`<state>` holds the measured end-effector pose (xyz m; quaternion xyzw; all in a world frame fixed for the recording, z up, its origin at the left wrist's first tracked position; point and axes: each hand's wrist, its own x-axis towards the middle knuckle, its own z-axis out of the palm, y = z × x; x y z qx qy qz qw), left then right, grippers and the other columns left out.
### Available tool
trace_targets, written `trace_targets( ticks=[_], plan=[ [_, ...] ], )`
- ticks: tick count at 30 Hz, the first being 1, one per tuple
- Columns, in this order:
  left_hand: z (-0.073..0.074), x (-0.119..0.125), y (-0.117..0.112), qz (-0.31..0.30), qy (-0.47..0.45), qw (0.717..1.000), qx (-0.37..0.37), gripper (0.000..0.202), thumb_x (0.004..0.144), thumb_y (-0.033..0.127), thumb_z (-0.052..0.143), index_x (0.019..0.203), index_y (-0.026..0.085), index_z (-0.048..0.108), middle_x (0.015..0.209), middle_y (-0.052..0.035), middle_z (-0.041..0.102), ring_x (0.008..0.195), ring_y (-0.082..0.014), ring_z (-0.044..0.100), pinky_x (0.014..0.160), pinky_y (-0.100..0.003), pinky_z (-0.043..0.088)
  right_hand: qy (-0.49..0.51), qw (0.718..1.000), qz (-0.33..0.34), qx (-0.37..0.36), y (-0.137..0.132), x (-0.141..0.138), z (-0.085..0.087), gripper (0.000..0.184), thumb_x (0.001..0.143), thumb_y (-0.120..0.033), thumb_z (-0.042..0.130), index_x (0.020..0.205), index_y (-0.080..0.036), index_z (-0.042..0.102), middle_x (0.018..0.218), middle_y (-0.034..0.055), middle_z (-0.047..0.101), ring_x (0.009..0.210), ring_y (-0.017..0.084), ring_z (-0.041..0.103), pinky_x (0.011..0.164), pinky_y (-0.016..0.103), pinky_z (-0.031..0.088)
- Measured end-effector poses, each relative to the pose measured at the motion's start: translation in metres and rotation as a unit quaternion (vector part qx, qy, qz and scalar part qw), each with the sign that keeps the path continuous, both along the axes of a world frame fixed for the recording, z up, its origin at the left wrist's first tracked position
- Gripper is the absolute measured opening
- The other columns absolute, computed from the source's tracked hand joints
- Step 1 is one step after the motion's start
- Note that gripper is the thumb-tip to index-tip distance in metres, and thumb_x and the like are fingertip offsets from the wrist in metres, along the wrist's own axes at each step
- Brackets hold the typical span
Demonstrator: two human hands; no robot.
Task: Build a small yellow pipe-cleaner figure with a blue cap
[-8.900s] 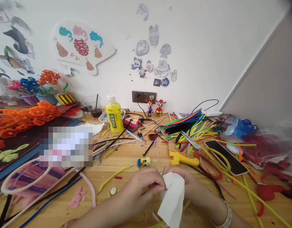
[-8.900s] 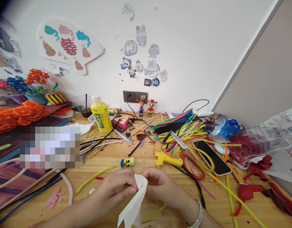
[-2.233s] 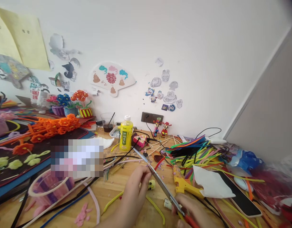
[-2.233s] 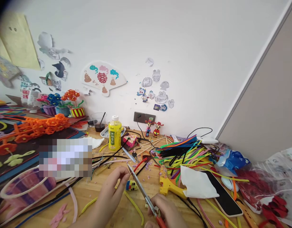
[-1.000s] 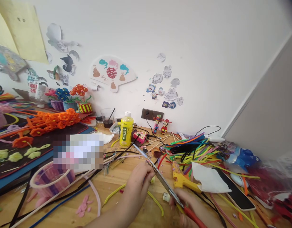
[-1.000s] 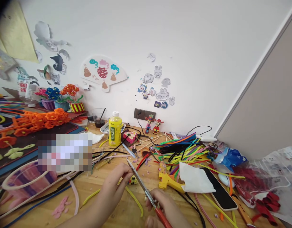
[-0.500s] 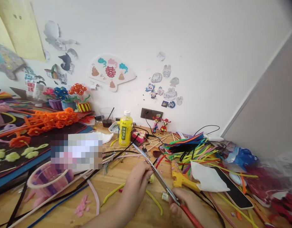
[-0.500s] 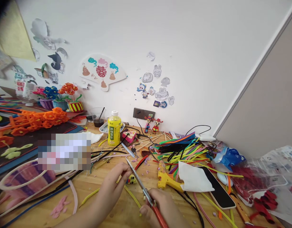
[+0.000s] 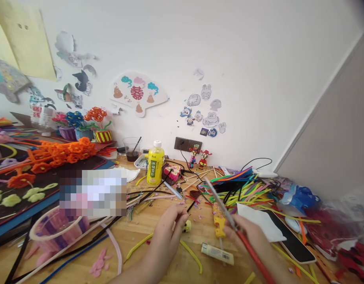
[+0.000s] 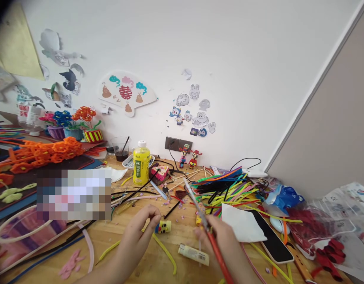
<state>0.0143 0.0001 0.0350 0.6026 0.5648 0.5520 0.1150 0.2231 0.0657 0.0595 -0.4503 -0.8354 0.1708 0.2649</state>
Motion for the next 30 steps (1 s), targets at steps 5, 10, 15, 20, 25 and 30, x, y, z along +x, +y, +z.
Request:
trace_targets(
  ticks=[5,10,15,20,25,30],
  plan=[
    [-0.001,0.002,0.001,0.013,-0.023,0.999,-0.034,0.019,0.088,0.028,0.037,0.071,0.021,0.045,0.067,0.0007,0.049,0.064,-0.0163,0.050,0.060,-0.026,0.040,-0.112,0.980,-0.147,0.074,0.071,0.049,-0.005,0.032,0.076,-0.042,0.048,0.092,-0.016,0.060,0.087,0.0124,0.066,0.078,0.028,0.061,0.068,0.035,0.045],
    [-0.006,0.002,0.004,0.006,-0.019,0.999,-0.037,0.019,0.088,0.028,0.038,0.072,0.021,0.045,0.068,0.0008,0.050,0.065,-0.0160,0.050,0.060,-0.025,0.041,-0.115,0.979,-0.161,0.057,0.123,0.066,-0.023,0.029,0.072,-0.018,0.047,0.097,-0.012,0.061,0.104,0.0153,0.064,0.099,0.026,0.058,0.085,0.032,0.043],
    [-0.012,-0.001,0.006,0.012,-0.003,1.000,-0.027,0.019,0.087,0.027,0.039,0.071,0.020,0.046,0.066,0.0012,0.050,0.062,-0.0157,0.051,0.058,-0.024,0.041,-0.101,0.981,-0.151,0.073,0.127,0.051,-0.025,0.024,0.072,-0.010,0.045,0.086,-0.014,0.065,0.096,0.0156,0.066,0.092,0.028,0.059,0.085,0.038,0.041],
    [-0.015,0.001,0.005,0.004,0.004,1.000,-0.027,0.018,0.086,0.025,0.042,0.070,0.020,0.048,0.065,0.0007,0.052,0.062,-0.0158,0.052,0.058,-0.024,0.042,-0.004,0.999,0.000,0.034,0.065,-0.002,-0.005,0.020,0.081,-0.025,0.046,0.087,-0.018,0.064,0.096,0.0091,0.065,0.092,0.023,0.058,0.082,0.034,0.043],
    [-0.012,0.005,0.002,-0.026,-0.012,0.999,-0.029,0.017,0.084,0.024,0.044,0.070,0.020,0.051,0.065,-0.0001,0.054,0.062,-0.0158,0.052,0.058,-0.024,0.043,0.194,0.942,0.219,-0.166,0.004,-0.061,0.004,0.017,0.078,-0.033,0.056,0.080,-0.017,0.062,0.078,0.0039,0.062,0.073,0.016,0.057,0.065,0.026,0.045],
    [-0.011,0.007,-0.001,-0.057,-0.018,0.998,-0.035,0.018,0.085,0.026,0.044,0.070,0.020,0.051,0.066,-0.0004,0.055,0.062,-0.0151,0.052,0.058,-0.024,0.042,0.268,0.898,0.248,-0.244,0.003,-0.066,-0.008,0.024,0.077,-0.040,0.059,0.073,-0.017,0.054,0.071,-0.0001,0.052,0.068,0.013,0.050,0.062,0.024,0.040]
  ],
)
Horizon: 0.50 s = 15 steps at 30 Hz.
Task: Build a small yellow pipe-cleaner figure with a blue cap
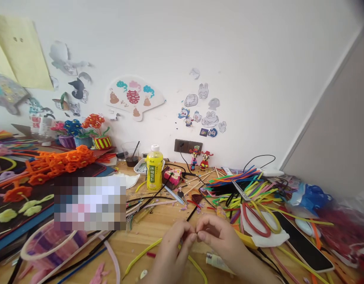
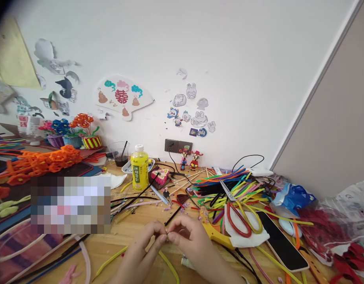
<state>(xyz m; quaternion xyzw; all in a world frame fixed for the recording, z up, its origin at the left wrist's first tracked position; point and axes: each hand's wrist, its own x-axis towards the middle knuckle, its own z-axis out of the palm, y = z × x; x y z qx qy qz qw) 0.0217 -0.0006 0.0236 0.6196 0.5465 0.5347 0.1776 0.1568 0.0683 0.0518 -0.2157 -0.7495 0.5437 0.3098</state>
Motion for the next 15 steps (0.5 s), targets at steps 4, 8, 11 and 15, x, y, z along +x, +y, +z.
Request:
trace_targets(
  ticks=[4,8,11,15],
  plan=[
    [-0.002,0.001,-0.002,-0.048,-0.034,0.998,-0.019,0.016,0.085,0.026,0.045,0.072,0.019,0.052,0.069,-0.0008,0.056,0.065,-0.0153,0.053,0.061,-0.024,0.043,0.008,0.999,0.041,-0.034,0.001,0.008,-0.007,0.026,0.080,-0.043,0.055,0.077,-0.018,0.050,0.073,-0.0012,0.048,0.069,0.012,0.047,0.064,0.024,0.038],
    [0.000,0.003,-0.003,-0.093,-0.082,0.991,-0.043,0.013,0.084,0.026,0.048,0.074,0.019,0.054,0.072,-0.0013,0.057,0.070,-0.0159,0.055,0.066,-0.026,0.043,0.035,0.992,0.059,-0.102,-0.006,0.011,-0.007,0.027,0.082,-0.044,0.053,0.079,-0.019,0.047,0.074,-0.0021,0.046,0.070,0.012,0.046,0.066,0.024,0.038],
    [0.002,0.003,-0.003,-0.113,-0.108,0.986,-0.052,0.012,0.082,0.025,0.051,0.073,0.019,0.055,0.071,-0.0010,0.058,0.071,-0.0157,0.056,0.067,-0.025,0.044,0.051,0.987,0.076,-0.131,-0.011,0.013,-0.006,0.026,0.083,-0.043,0.053,0.079,-0.019,0.047,0.075,-0.0021,0.045,0.071,0.011,0.046,0.067,0.024,0.038],
    [0.003,0.003,-0.005,-0.142,-0.112,0.982,-0.056,0.015,0.082,0.028,0.052,0.071,0.019,0.055,0.071,-0.0010,0.059,0.069,-0.0149,0.056,0.066,-0.024,0.044,0.047,0.988,0.076,-0.125,-0.013,0.017,-0.006,0.028,0.081,-0.046,0.054,0.077,-0.019,0.047,0.075,-0.0022,0.045,0.071,0.012,0.046,0.068,0.024,0.037]
  ],
)
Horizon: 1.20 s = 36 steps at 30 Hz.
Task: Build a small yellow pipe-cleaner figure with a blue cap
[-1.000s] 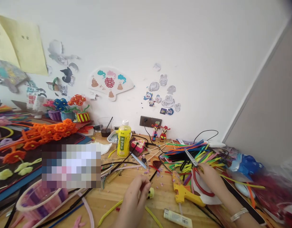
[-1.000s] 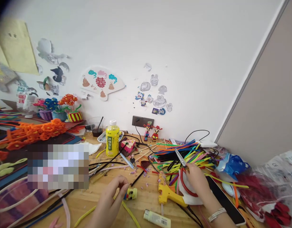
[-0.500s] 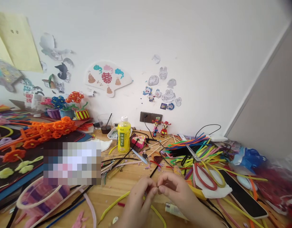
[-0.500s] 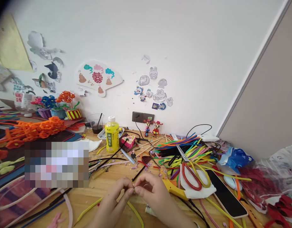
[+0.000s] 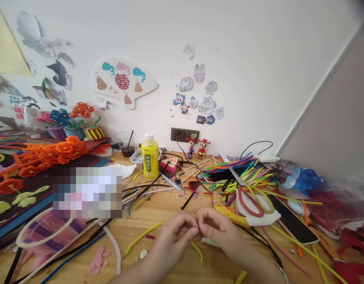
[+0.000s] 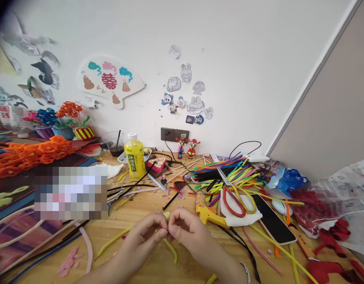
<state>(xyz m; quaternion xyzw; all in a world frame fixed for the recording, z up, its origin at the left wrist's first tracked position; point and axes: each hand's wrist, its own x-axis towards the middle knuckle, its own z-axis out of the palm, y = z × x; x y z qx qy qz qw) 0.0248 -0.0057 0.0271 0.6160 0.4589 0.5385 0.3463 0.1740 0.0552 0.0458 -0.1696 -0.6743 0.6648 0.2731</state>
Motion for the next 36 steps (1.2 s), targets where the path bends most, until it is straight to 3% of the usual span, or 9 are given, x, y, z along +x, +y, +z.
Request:
trace_targets(
  ticks=[5,14,20,26,36],
  plan=[
    [0.002,-0.001,-0.002,-0.004,0.034,0.999,0.019,0.019,0.083,0.034,0.052,0.071,0.019,0.056,0.070,-0.0010,0.059,0.067,-0.0145,0.055,0.064,-0.023,0.043,-0.012,1.000,-0.003,0.007,-0.001,0.002,0.001,0.032,0.079,-0.049,0.055,0.073,-0.019,0.047,0.073,-0.0026,0.044,0.070,0.012,0.045,0.068,0.024,0.037],
    [0.003,-0.005,0.001,-0.032,0.100,0.992,0.073,0.019,0.085,0.027,0.051,0.070,0.019,0.058,0.068,-0.0011,0.059,0.066,-0.0138,0.055,0.064,-0.023,0.042,-0.044,0.995,0.008,0.087,0.001,0.006,0.008,0.030,0.080,-0.046,0.055,0.071,-0.017,0.051,0.074,-0.0013,0.046,0.072,0.013,0.044,0.066,0.024,0.036],
    [0.008,-0.006,0.004,-0.011,0.099,0.993,0.063,0.019,0.083,0.028,0.053,0.068,0.018,0.060,0.066,-0.0019,0.061,0.064,-0.0145,0.055,0.061,-0.023,0.042,-0.022,0.998,0.000,0.066,0.006,0.010,0.003,0.023,0.080,-0.039,0.058,0.077,-0.017,0.053,0.078,-0.0007,0.049,0.074,0.013,0.046,0.068,0.025,0.037],
    [0.006,-0.007,0.004,-0.030,0.091,0.994,0.044,0.018,0.082,0.029,0.054,0.070,0.018,0.061,0.069,-0.0017,0.063,0.065,-0.0143,0.055,0.064,-0.024,0.042,-0.029,0.998,0.012,0.046,0.005,0.010,0.002,0.021,0.083,-0.036,0.055,0.075,-0.017,0.051,0.075,-0.0014,0.049,0.072,0.012,0.047,0.068,0.024,0.037],
    [0.004,-0.005,0.004,-0.065,0.017,0.998,-0.001,0.028,0.081,0.042,0.054,0.071,0.016,0.057,0.069,-0.0007,0.056,0.067,-0.0136,0.051,0.065,-0.023,0.041,-0.035,0.998,0.003,0.055,0.005,0.008,-0.001,0.027,0.081,-0.043,0.055,0.072,-0.018,0.051,0.073,-0.0019,0.048,0.071,0.012,0.046,0.067,0.024,0.037]
  ],
)
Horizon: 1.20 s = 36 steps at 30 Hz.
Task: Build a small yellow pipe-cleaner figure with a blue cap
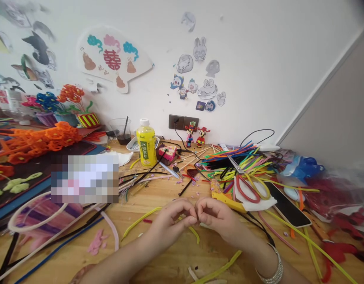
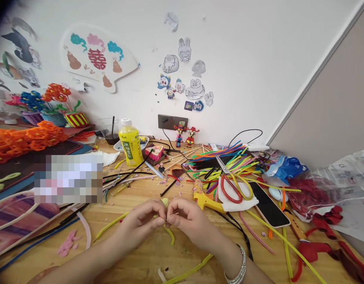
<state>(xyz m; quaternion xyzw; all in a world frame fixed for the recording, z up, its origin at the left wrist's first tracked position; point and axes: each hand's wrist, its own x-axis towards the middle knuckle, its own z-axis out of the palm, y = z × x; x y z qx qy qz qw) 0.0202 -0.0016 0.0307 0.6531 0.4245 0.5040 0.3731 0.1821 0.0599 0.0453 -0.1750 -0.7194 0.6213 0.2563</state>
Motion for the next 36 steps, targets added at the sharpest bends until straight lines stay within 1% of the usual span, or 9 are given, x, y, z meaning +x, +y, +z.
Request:
trace_targets(
  ticks=[3,7,12,16,19,23,29,36],
  plan=[
    [0.0027,0.0008,-0.0015,-0.006,0.017,1.000,0.023,0.029,0.082,0.042,0.052,0.070,0.016,0.057,0.068,-0.0004,0.056,0.066,-0.0131,0.051,0.065,-0.023,0.040,-0.002,1.000,0.005,0.024,0.0002,0.0003,0.0010,0.029,0.081,-0.045,0.055,0.070,-0.018,0.052,0.072,-0.0013,0.048,0.070,0.013,0.046,0.066,0.025,0.037],
    [0.0061,0.0020,-0.0046,0.000,0.034,0.998,0.056,0.026,0.085,0.037,0.051,0.070,0.016,0.057,0.068,0.0000,0.055,0.066,-0.0122,0.051,0.064,-0.021,0.039,-0.005,0.998,0.010,0.056,-0.0003,0.0012,0.0022,0.032,0.080,-0.048,0.054,0.070,-0.017,0.053,0.073,-0.0004,0.048,0.071,0.013,0.045,0.065,0.025,0.036],
    [0.0077,0.0016,-0.0058,-0.002,0.055,0.995,0.079,0.023,0.086,0.032,0.050,0.072,0.016,0.057,0.069,-0.0007,0.057,0.067,-0.0120,0.052,0.063,-0.020,0.039,-0.011,0.997,0.011,0.070,-0.0010,0.0017,0.0033,0.034,0.081,-0.049,0.053,0.071,-0.017,0.054,0.073,-0.0005,0.048,0.072,0.013,0.046,0.066,0.025,0.036],
    [0.0054,0.0013,-0.0059,-0.007,0.062,0.994,0.084,0.021,0.086,0.030,0.050,0.071,0.016,0.056,0.069,-0.0006,0.057,0.067,-0.0118,0.052,0.064,-0.020,0.039,-0.015,0.997,0.011,0.080,-0.0001,0.0017,0.0049,0.035,0.081,-0.050,0.052,0.071,-0.017,0.054,0.073,-0.0004,0.049,0.072,0.013,0.046,0.066,0.025,0.036],
    [0.0016,0.0009,-0.0053,-0.012,0.055,0.995,0.077,0.021,0.086,0.030,0.051,0.070,0.017,0.056,0.069,-0.0006,0.057,0.067,-0.0120,0.052,0.064,-0.020,0.040,-0.012,0.997,0.013,0.075,0.0007,0.0019,0.0051,0.034,0.080,-0.050,0.053,0.070,-0.017,0.054,0.072,-0.0009,0.049,0.069,0.013,0.044,0.065,0.024,0.035],
    [-0.0018,-0.0002,-0.0037,0.006,0.034,0.999,0.040,0.020,0.084,0.034,0.054,0.073,0.017,0.057,0.071,-0.0012,0.057,0.069,-0.0131,0.053,0.065,-0.022,0.040,-0.005,0.999,0.009,0.051,0.0013,0.0020,0.0041,0.030,0.081,-0.046,0.055,0.072,-0.017,0.053,0.072,-0.0013,0.047,0.069,0.012,0.044,0.064,0.023,0.035],
    [0.0017,0.0000,-0.0036,-0.003,-0.003,1.000,0.007,0.022,0.082,0.036,0.055,0.073,0.017,0.058,0.072,-0.0005,0.056,0.070,-0.0131,0.053,0.066,-0.022,0.040,-0.007,0.999,0.008,0.043,0.0006,0.0021,0.0039,0.031,0.081,-0.047,0.053,0.071,-0.018,0.052,0.072,-0.0014,0.047,0.070,0.013,0.044,0.065,0.024,0.036],
    [0.0044,0.0013,-0.0047,0.005,0.018,1.000,0.008,0.024,0.083,0.037,0.052,0.070,0.017,0.056,0.070,-0.0003,0.055,0.068,-0.0133,0.051,0.066,-0.023,0.039,0.010,0.999,0.012,0.037,-0.0008,0.0024,0.0000,0.026,0.084,-0.043,0.052,0.075,-0.018,0.051,0.076,-0.0009,0.046,0.073,0.013,0.044,0.068,0.024,0.036]
  ],
)
